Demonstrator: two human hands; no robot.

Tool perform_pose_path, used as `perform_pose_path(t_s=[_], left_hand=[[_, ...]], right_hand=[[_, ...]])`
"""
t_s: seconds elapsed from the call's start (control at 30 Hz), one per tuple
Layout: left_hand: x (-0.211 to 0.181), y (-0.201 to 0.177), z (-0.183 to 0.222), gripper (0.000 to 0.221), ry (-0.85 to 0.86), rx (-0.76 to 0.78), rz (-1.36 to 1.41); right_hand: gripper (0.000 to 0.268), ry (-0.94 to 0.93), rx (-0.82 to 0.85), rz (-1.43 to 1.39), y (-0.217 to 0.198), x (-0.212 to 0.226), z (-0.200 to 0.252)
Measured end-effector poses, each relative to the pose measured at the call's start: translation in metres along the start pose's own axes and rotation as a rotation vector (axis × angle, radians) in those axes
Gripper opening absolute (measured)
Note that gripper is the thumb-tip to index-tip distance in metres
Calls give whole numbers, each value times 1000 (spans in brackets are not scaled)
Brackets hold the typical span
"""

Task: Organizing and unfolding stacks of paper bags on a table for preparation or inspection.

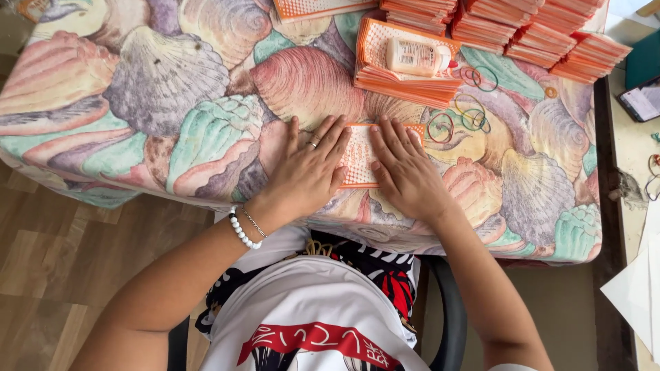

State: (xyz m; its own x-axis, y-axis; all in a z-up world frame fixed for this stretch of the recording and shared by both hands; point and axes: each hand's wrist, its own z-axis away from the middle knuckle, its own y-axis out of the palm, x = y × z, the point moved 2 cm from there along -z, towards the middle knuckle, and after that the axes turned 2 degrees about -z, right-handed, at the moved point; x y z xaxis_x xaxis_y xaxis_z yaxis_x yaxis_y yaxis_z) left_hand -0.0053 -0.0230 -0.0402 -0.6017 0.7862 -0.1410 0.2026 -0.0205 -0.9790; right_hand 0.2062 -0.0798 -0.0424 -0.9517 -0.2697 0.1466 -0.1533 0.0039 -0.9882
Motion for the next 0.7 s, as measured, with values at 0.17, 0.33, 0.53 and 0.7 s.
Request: perform_pose_path(t_s=[0.17, 0.33, 0.53, 0.7], left_hand=[[2, -1, -2, 64, -21, 98, 37], [1, 1, -5, 64, -17, 97, -9], [0, -4, -4, 64, -48, 136, -34], [-3, -8, -2, 61, -55, 141, 35]], right_hand=[[62, 4, 17, 6, -8, -4, 5], [63, 28, 39, 21, -6, -5, 4], [65, 12, 74, 51, -17, -3, -3], [66, -51, 135, 91, -36, -2, -39]])
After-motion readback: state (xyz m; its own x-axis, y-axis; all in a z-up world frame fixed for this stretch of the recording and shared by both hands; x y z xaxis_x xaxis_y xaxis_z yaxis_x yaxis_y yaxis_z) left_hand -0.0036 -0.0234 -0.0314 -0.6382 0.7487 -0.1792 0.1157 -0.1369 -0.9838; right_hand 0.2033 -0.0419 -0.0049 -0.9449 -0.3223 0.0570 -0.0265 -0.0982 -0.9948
